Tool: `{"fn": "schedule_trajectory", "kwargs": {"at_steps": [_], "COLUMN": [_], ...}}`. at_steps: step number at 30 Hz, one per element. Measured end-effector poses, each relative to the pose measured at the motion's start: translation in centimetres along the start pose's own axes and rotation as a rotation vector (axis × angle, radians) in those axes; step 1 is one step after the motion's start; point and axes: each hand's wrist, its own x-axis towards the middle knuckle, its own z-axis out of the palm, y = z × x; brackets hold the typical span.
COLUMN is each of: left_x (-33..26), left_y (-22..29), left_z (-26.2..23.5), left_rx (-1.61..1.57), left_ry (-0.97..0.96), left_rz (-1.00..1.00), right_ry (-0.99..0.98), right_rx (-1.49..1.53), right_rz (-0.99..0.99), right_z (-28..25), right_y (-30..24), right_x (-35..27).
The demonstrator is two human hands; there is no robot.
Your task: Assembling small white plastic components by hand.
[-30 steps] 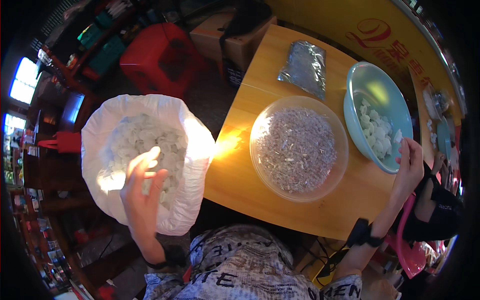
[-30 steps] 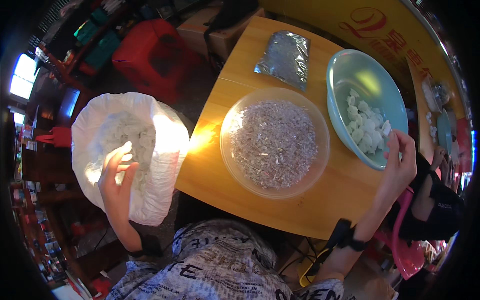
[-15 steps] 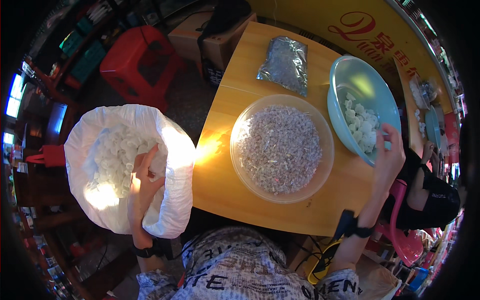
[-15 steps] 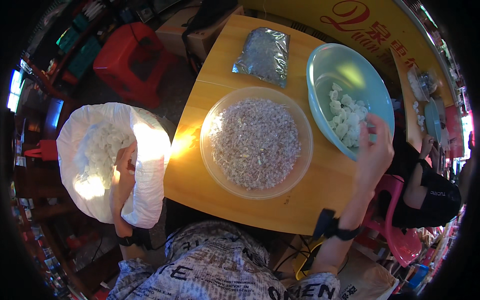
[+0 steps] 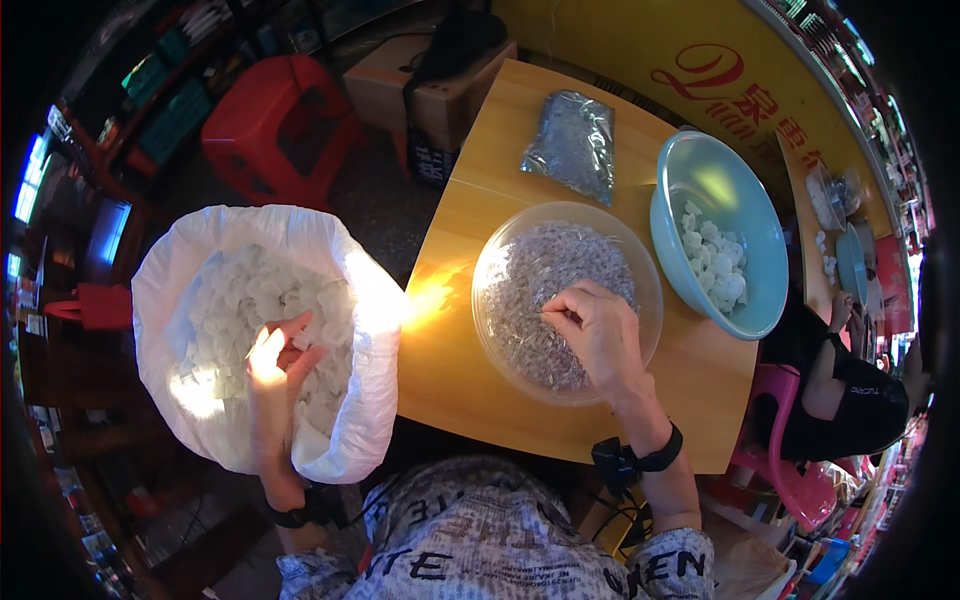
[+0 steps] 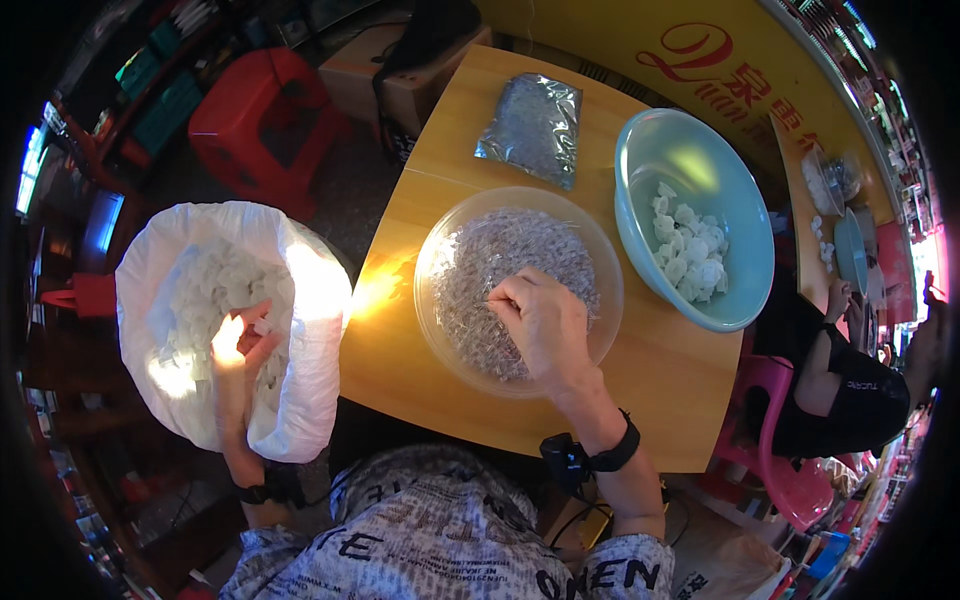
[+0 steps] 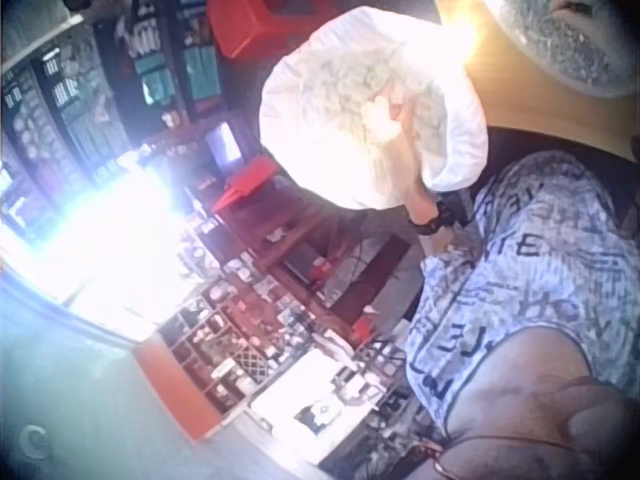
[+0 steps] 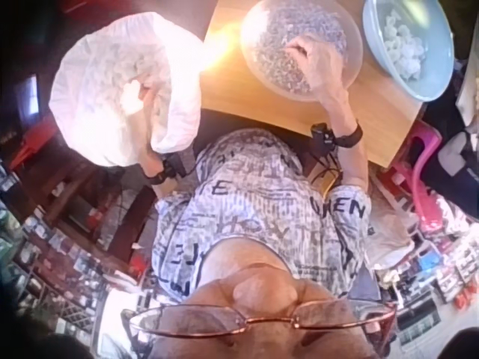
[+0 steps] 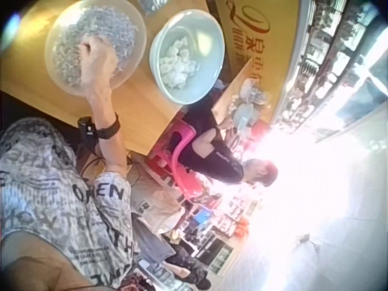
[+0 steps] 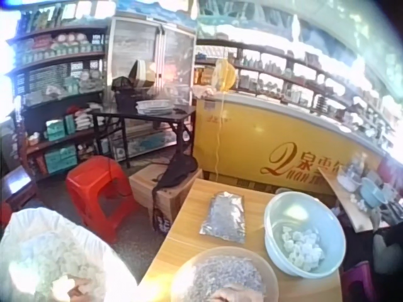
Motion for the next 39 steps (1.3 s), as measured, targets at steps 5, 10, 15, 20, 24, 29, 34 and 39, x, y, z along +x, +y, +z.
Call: {"fn": "schedule_trajectory", "kwargs": {"at_steps": [5,10,15,20,24,29,34,39], "left_x": [-0.2,-1.0,-4.6,-4.7,-3.1,-2.3,-1.9,-2.0], "left_y": [-4.8,1.3,7.3,10.5,8.3,7.6,7.3,6.9], "left_z": [-2.2,-1.2,0.8,6.9,11.5,12.8,12.8,12.5], "left_rx": [0.043,0.051,-0.186,-0.331,-0.494,-0.586,-0.653,-0.621], "left_ry": [0.157,0.334,0.142,-0.358,-0.418,-0.445,-0.480,-0.487], "left_rz": [-0.021,-0.089,0.240,0.320,0.189,0.094,0.065,0.094], "right_ry": [0.094,-0.045,-0.134,-0.246,-0.285,-0.391,-0.533,-0.542], "right_rx": [0.213,0.730,0.900,0.979,1.060,1.078,1.061,1.075], "right_rz": [-0.051,0.324,0.246,0.259,0.311,0.319,0.321,0.303], "right_z": [-0.9,-2.4,-2.2,-1.8,-2.4,-2.7,-2.6,-1.8], "right_y": [0.1,-0.5,0.2,-0.6,-2.1,-2.1,-2.4,-2.5], "right_x": [-0.4,-1.2,-1.9,-2.3,-2.5,-2.5,-2.1,-2.2]}}
